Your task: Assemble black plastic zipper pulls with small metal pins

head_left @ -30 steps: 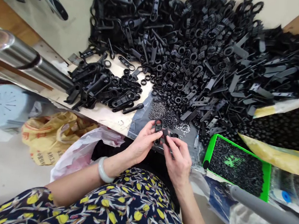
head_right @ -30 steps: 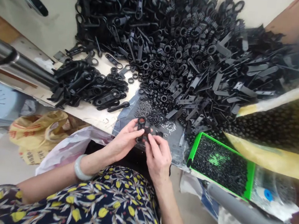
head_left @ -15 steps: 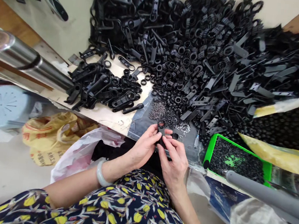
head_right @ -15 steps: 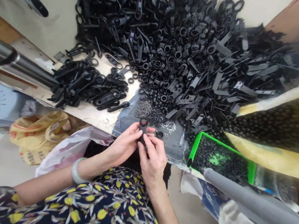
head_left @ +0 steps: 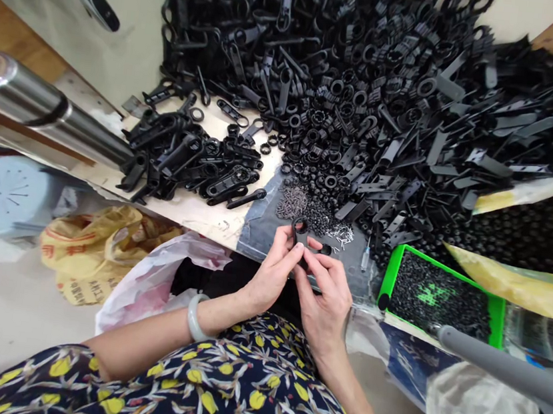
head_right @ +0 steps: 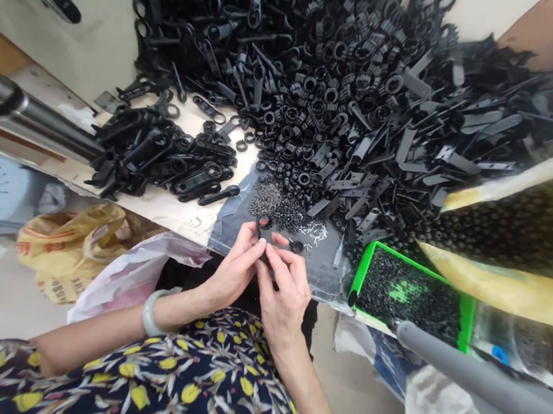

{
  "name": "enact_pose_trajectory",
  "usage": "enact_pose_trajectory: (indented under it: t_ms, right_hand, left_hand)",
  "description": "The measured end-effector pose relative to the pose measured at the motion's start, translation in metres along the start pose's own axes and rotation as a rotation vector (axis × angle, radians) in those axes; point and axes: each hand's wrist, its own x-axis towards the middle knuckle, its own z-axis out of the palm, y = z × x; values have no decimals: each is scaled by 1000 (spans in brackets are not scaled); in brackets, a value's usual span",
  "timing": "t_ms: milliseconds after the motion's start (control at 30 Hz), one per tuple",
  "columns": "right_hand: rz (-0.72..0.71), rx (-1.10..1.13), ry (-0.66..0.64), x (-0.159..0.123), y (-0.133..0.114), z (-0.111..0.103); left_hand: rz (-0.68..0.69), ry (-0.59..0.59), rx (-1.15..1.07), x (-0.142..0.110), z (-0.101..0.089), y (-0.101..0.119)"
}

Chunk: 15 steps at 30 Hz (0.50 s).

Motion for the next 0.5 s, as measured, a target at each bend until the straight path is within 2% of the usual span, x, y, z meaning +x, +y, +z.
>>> enact_pose_trajectory:
  t_ms: [267,433,500]
  right_hand:
    - [-181,-67,73,-9,13,12]
    - [-147,-18,24,-12,11,6]
    - [-83,56,-12,-13,9,1]
  left_hand:
    - [-80,41,-14,3,1,7]
    - [-73,15,21,5,-5,11]
    - [-68,20,14,5,-6,14]
